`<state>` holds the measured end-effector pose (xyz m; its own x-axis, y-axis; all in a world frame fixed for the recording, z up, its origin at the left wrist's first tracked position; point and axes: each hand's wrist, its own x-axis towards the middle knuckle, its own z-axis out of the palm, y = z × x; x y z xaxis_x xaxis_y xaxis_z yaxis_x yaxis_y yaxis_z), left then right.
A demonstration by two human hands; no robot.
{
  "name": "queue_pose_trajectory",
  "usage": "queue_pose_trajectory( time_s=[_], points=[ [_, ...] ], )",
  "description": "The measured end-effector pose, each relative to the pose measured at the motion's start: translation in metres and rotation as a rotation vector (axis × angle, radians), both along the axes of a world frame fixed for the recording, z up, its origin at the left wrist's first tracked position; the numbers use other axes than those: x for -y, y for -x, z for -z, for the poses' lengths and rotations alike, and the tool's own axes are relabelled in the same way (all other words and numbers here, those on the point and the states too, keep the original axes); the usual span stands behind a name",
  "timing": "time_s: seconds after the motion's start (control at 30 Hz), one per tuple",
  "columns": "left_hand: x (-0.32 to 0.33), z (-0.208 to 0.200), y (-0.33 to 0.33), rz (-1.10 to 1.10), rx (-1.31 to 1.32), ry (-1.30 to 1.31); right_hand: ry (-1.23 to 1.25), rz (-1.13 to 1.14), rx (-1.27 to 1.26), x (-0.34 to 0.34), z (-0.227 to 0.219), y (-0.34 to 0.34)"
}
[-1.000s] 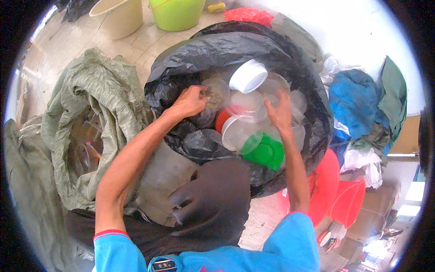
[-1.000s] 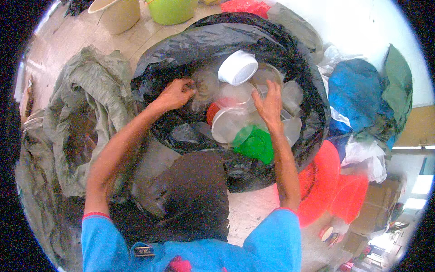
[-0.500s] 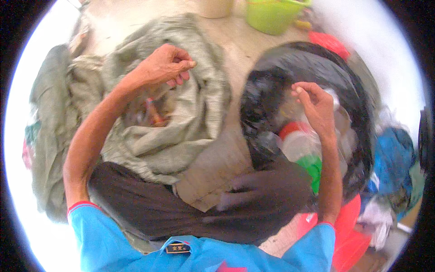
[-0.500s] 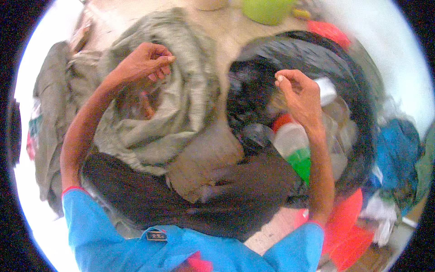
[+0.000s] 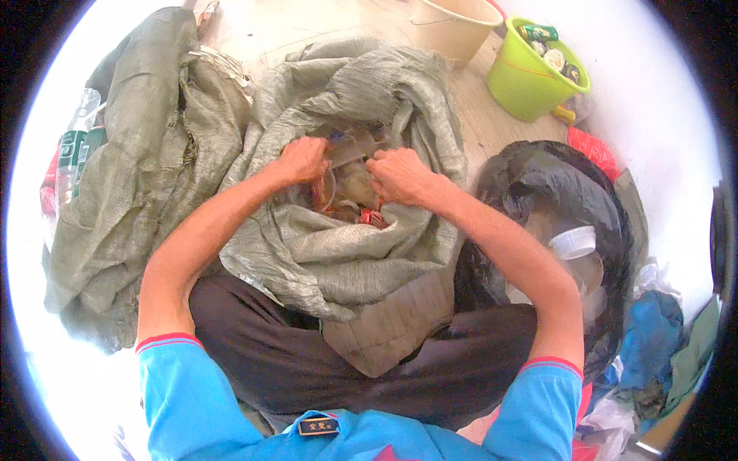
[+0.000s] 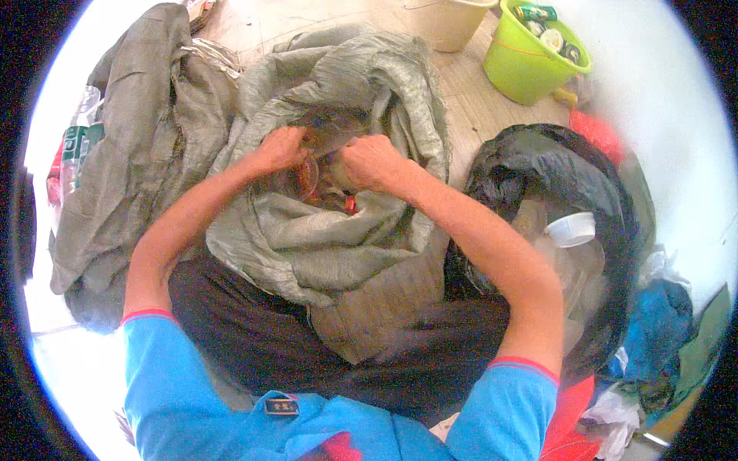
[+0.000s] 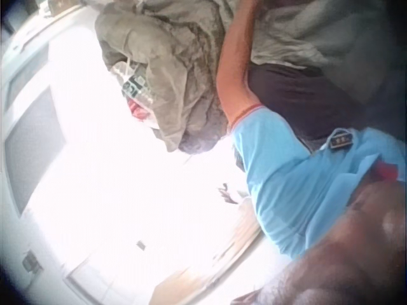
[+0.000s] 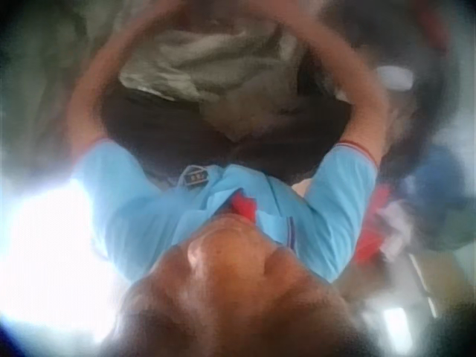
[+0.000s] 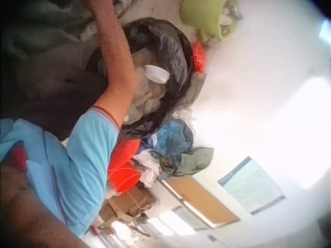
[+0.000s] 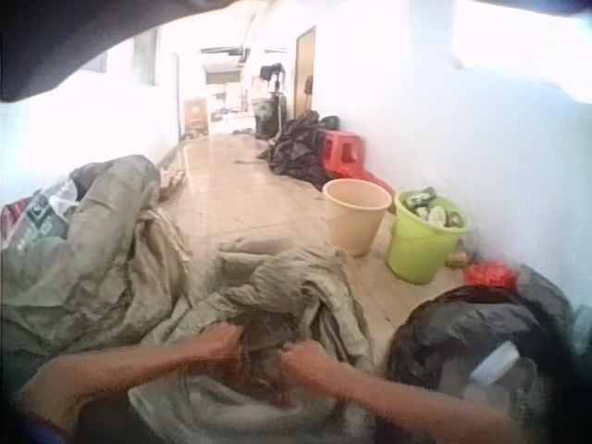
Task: The person sits on the floor and sorts through a large sack filled with mixed waste. They repeatedly reach into the sack, pull out plastic containers, bottles, and food trays, and place them into a black plastic bag beside them.
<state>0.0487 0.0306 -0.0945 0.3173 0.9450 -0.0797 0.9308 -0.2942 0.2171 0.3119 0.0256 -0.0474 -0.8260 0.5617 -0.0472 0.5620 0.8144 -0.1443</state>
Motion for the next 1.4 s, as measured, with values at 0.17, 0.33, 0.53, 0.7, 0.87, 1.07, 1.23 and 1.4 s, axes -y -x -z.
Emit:
queue_pose_trajectory(
  time_s=[0.17,0.33,0.53,0.7,0.87,1.07,1.23,1.4],
  points=[
    [-0.03,-0.031,0.037,-0.114,-0.026,-0.244,-0.196,0.521,-0.011,-0.056,-0.015,-0.036],
    [-0.073,-0.063,0.055,-0.34,-0.056,-0.363,-0.401,0.739,0.014,-0.107,-0.037,-0.083],
    [-0.107,-0.054,0.053,-0.542,0.084,-0.256,0.004,0.813,-0.079,-0.126,0.005,-0.094],
    [-0.118,-0.011,0.065,-0.494,0.042,-0.185,0.064,0.789,-0.236,-0.13,0.062,-0.111],
    [-0.137,0.026,0.084,-0.44,0.235,-0.18,0.206,0.811,-0.212,-0.133,0.081,-0.113],
    [-0.125,-0.047,0.066,-0.742,1.072,0.536,0.42,0.556,-0.277,-0.114,0.0,-0.09],
    [-0.07,-0.182,0.064,-0.421,1.495,0.34,0.678,0.159,-0.212,-0.072,-0.068,-0.048],
    [-0.059,-0.233,0.082,0.018,1.091,-0.067,0.519,0.185,-0.149,-0.08,-0.096,-0.062]
  ],
)
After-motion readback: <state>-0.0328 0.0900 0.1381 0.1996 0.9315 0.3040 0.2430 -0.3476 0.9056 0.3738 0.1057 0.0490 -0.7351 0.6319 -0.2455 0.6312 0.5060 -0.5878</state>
